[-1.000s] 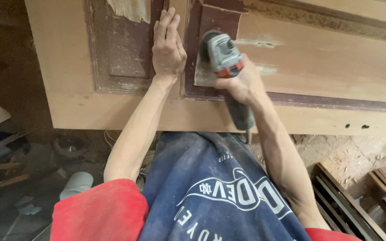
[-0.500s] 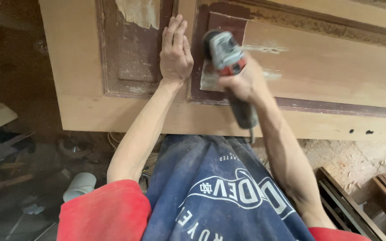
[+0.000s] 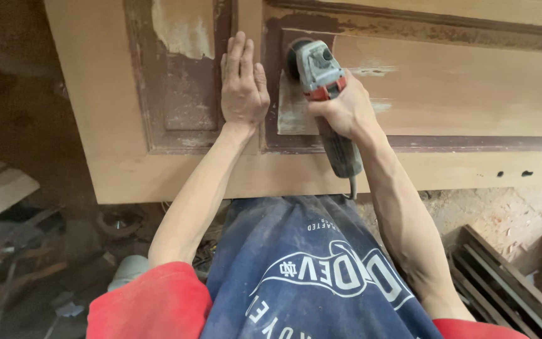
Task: The person uses an orbital sander to remove old finish from a wooden door. They systematically sand the flat panels and raised frames, moving the tool across the surface while holding the door with the other hand.
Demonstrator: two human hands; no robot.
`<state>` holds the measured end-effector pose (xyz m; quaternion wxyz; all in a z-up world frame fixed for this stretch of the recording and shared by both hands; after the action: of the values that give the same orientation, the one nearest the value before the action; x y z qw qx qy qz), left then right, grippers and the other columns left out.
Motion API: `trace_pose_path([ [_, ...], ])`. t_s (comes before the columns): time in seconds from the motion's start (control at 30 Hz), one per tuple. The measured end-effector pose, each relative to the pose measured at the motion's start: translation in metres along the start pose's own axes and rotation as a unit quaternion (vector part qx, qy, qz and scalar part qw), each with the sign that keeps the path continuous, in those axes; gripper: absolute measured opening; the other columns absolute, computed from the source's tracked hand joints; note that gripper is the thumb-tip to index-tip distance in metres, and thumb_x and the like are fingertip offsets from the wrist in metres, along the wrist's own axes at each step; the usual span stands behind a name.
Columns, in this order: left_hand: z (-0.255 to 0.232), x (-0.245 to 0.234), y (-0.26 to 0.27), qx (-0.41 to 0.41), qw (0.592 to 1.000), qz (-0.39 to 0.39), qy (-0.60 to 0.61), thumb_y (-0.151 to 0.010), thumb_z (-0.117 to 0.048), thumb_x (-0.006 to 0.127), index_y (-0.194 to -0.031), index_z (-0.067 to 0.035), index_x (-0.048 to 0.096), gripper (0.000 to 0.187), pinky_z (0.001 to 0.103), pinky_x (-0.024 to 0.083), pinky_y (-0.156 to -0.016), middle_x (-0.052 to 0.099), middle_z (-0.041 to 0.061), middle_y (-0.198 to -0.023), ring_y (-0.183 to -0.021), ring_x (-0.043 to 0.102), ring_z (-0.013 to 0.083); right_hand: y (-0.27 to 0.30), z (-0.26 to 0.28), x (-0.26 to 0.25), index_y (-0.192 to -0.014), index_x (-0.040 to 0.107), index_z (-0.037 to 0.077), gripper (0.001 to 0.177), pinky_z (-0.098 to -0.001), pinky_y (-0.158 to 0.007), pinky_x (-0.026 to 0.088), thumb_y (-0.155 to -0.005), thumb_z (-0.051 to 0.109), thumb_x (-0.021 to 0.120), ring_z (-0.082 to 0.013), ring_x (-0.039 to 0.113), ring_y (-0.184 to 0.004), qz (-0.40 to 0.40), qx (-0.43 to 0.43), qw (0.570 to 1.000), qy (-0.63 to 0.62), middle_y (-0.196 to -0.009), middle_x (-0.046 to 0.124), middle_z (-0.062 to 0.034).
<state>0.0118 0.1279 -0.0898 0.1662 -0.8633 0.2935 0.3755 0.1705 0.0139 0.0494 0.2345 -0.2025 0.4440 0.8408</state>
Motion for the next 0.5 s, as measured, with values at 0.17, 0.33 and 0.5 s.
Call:
trace_pose_path([
  [0.17,-0.006,-0.002,-0.005,0.038,0.998,0.009,-0.049,-0.111,-0.044,0.056,-0.162,-0.003,0.028,0.072,0.05,0.024,-0.132,0.021,0.014,-0.17,-0.159,0.022,0.0322,-0.009,-0.003,-0.016,-0.111,0.061,0.005,0.056,-0.0327,-0.084,0.056,-0.063,0.023,0.082,-0.0167,0.07,-0.09,0.0,-0.001,0.999,-0.04,-0.098,0.075,-0.0039],
  [0.33,-0.008,0.0,-0.004,0.062,0.996,0.015,-0.066,-0.11,-0.048,0.061,-0.165,-0.002,0.017,0.085,0.051,0.021,-0.133,0.011,0.016,-0.172,-0.161,0.014,0.035,-0.008,-0.031,-0.039,-0.114,0.062,0.005,0.059,-0.0325,-0.082,0.055,-0.063,0.022,0.087,-0.0166,0.067,-0.088,-0.034,0.015,0.999,-0.037,-0.098,0.071,-0.0044],
  [0.5,-0.006,0.002,-0.003,0.038,0.997,0.025,-0.069,-0.113,-0.03,0.053,-0.166,-0.002,0.024,0.067,0.049,0.021,-0.136,0.016,0.014,-0.174,-0.163,0.017,0.0343,-0.005,-0.043,-0.069,-0.116,0.065,0.005,0.054,-0.0332,-0.079,0.056,-0.067,0.021,0.083,-0.0154,0.066,-0.086,-0.049,0.032,0.991,-0.118,-0.098,0.07,-0.0032],
])
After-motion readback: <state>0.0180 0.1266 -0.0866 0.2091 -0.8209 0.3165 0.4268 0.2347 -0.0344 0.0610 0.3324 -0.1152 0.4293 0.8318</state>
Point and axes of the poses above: each hand's wrist, its own y-axis away from the middle knuckle, its own x-axis out of the palm, z = x × y, the point moved 3 cm from there along -y, towards the middle knuckle
